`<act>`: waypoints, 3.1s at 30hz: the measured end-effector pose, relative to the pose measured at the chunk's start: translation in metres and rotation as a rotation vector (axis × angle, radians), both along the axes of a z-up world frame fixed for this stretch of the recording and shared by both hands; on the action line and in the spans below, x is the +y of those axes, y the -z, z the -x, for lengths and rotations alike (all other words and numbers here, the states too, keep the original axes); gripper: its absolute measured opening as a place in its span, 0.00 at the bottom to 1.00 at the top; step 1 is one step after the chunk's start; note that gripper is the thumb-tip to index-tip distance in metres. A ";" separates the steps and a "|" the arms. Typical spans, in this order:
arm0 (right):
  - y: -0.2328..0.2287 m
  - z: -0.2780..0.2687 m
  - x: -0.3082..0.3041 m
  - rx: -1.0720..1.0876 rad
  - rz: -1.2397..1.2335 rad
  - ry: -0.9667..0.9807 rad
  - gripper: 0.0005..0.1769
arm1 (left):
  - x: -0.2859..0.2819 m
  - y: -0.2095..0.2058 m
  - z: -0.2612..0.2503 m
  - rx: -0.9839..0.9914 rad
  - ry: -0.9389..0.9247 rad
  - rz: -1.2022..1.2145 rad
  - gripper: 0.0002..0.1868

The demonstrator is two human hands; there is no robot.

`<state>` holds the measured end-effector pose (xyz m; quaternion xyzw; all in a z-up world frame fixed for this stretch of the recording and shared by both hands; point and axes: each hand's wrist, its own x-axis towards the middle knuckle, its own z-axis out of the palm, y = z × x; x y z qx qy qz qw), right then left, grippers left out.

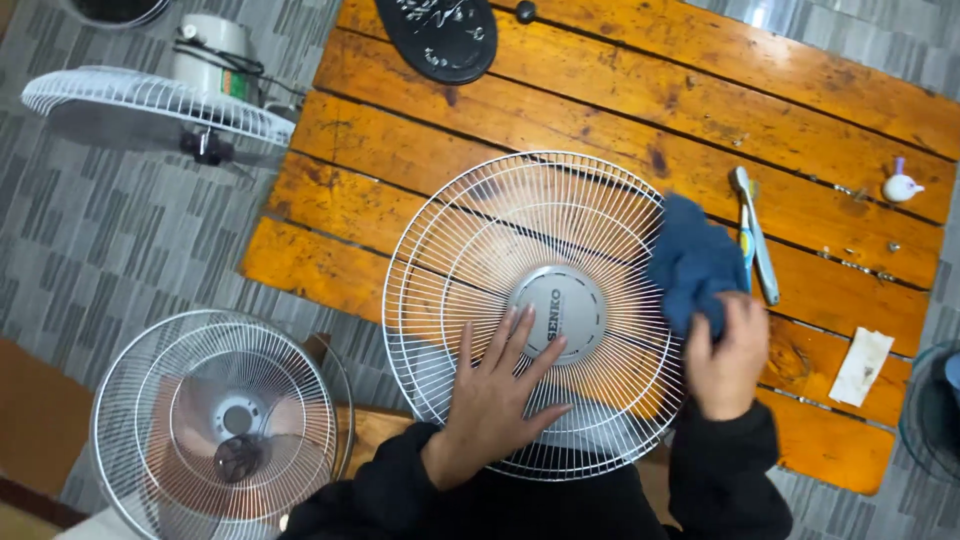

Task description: Cleaning a fan grill by wiping it thoroughly with a cloth

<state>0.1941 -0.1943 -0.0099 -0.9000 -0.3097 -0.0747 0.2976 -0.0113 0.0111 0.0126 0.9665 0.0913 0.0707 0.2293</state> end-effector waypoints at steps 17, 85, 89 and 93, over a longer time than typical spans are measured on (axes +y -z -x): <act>-0.021 -0.022 0.071 0.062 0.144 -0.526 0.24 | 0.000 0.009 0.009 -0.119 -0.088 -0.146 0.44; 0.006 -0.098 0.230 -0.059 0.187 -0.801 0.18 | 0.034 0.022 -0.006 -0.011 -0.269 -0.101 0.53; 0.003 -0.098 0.249 -0.117 0.136 -0.686 0.16 | 0.035 0.020 -0.007 0.063 -0.250 -0.123 0.54; -0.016 -0.069 0.210 -0.131 0.178 -0.810 0.26 | 0.035 0.020 -0.006 0.010 -0.264 -0.117 0.53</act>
